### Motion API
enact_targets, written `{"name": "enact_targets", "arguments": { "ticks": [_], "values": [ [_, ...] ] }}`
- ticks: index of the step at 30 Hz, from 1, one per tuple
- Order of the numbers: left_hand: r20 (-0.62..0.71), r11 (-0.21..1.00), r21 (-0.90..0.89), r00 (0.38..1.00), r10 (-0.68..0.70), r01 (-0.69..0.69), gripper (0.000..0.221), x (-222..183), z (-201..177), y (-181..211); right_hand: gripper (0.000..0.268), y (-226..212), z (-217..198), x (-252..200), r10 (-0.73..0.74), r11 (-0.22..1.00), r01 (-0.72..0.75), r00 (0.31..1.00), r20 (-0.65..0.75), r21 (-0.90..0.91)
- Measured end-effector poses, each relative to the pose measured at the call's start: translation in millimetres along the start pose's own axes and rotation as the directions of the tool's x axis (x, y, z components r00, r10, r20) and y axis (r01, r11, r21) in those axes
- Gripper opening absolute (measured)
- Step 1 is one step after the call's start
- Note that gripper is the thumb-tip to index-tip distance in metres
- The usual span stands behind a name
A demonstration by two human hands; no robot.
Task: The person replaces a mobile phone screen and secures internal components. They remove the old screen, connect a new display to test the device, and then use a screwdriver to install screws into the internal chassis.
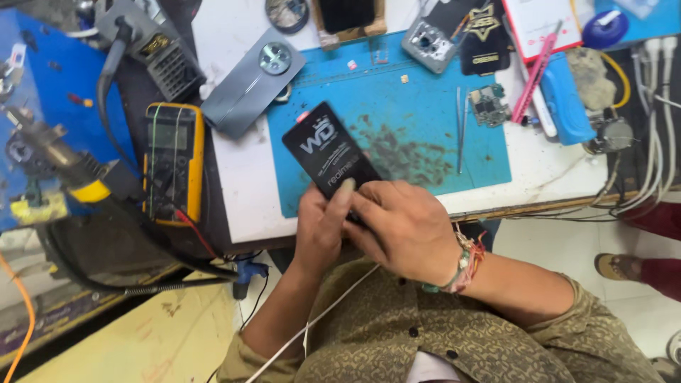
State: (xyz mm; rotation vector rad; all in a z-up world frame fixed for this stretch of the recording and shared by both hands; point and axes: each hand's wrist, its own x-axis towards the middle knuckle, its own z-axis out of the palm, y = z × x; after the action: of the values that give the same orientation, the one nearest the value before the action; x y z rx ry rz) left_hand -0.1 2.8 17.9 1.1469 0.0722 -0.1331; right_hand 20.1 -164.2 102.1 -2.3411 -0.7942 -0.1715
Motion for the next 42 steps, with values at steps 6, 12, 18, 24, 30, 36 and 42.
{"name": "enact_targets", "arguments": {
  "ticks": [6, 12, 18, 24, 30, 36, 42],
  "values": [
    [0.018, 0.902, -0.413, 0.992, -0.125, 0.121, 0.033, 5.8, 7.5, 8.0, 0.043, 15.6, 5.9, -11.3, 0.113, 0.976, -0.066, 0.969, -0.219, 0.209],
    [0.068, 0.887, -0.424, 0.983, -0.171, 0.183, 0.031, 8.8, 7.7, 8.5, 0.028, 52.0, 29.7, -43.8, 0.406, 0.328, -0.449, 0.861, 0.305, 0.831],
    [-0.078, 0.874, -0.482, 0.991, -0.109, 0.058, 0.018, 24.5, 2.0, -10.6, 0.021, 46.1, 27.8, -48.5, 0.406, 0.677, -0.444, 0.89, 0.207, 0.586],
    [-0.038, 0.808, -0.579, 0.986, -0.16, 0.109, 0.008, 25.5, 0.0, -12.7, 0.022, 64.2, 27.9, -33.1, 0.411, 0.308, -0.393, 0.876, 0.251, 0.866],
    [0.05, 0.776, -0.611, 0.986, -0.16, 0.157, 0.01, 23.7, 1.6, -14.9, 0.012, 77.9, 29.3, -22.6, 0.415, 0.268, -0.472, 0.843, 0.341, 0.84],
    [0.059, 0.786, -0.597, 0.986, -0.155, 0.159, 0.011, 21.0, 1.6, -18.2, 0.007, 78.8, 26.8, -21.8, 0.379, 0.21, -0.465, 0.85, 0.367, 0.86],
    [0.049, 0.789, -0.597, 0.989, -0.142, 0.143, 0.01, 20.4, 5.0, -18.3, 0.006, 81.4, 25.8, -23.5, 0.364, 0.182, -0.452, 0.856, 0.367, 0.873]
  ]
}}
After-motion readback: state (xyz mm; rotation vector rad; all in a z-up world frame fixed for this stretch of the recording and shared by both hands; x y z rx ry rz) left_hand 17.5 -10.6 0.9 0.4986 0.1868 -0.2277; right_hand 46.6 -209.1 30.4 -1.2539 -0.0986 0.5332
